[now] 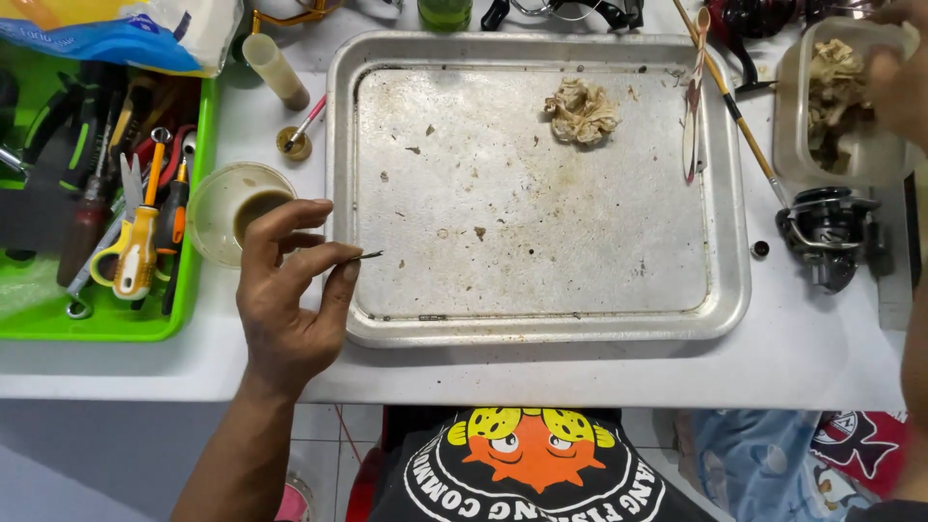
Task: The person cleans a metal tray by first moving various tools and debris aside, then pouring a liquid onto the tray and scrubbing the surface with a cloth. The person wipes the tray repeatedly until the surface appears cleaner.
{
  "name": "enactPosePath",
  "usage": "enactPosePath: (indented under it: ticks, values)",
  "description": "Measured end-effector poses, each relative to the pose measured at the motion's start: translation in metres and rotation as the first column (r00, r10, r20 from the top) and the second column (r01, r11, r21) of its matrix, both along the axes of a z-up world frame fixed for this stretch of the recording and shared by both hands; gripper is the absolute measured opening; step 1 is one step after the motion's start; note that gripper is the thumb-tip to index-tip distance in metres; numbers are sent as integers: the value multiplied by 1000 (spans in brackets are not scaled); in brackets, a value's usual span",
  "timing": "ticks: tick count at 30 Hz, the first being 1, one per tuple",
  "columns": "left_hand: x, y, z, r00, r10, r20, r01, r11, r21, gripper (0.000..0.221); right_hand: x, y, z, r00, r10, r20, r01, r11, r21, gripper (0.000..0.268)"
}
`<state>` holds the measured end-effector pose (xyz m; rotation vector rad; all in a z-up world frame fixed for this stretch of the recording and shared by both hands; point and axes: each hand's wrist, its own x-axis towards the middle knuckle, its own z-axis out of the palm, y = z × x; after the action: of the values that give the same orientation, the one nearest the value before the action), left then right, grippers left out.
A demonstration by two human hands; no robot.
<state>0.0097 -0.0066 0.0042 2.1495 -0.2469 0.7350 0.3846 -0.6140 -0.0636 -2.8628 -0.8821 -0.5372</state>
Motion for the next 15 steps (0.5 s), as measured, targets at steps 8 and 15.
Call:
enactPosePath:
  ticks: [8, 15]
  values:
    - [-2, -8, 5, 1000, 24, 8, -23, 997, -74, 8, -135, 282, 118, 902, -70, -426, -34, 972, -233, 50]
    - [-20, 8, -2, 983, 157, 92, -145, 982, -122, 5, -118, 318, 56, 946, 89, -312, -215, 891, -400, 27]
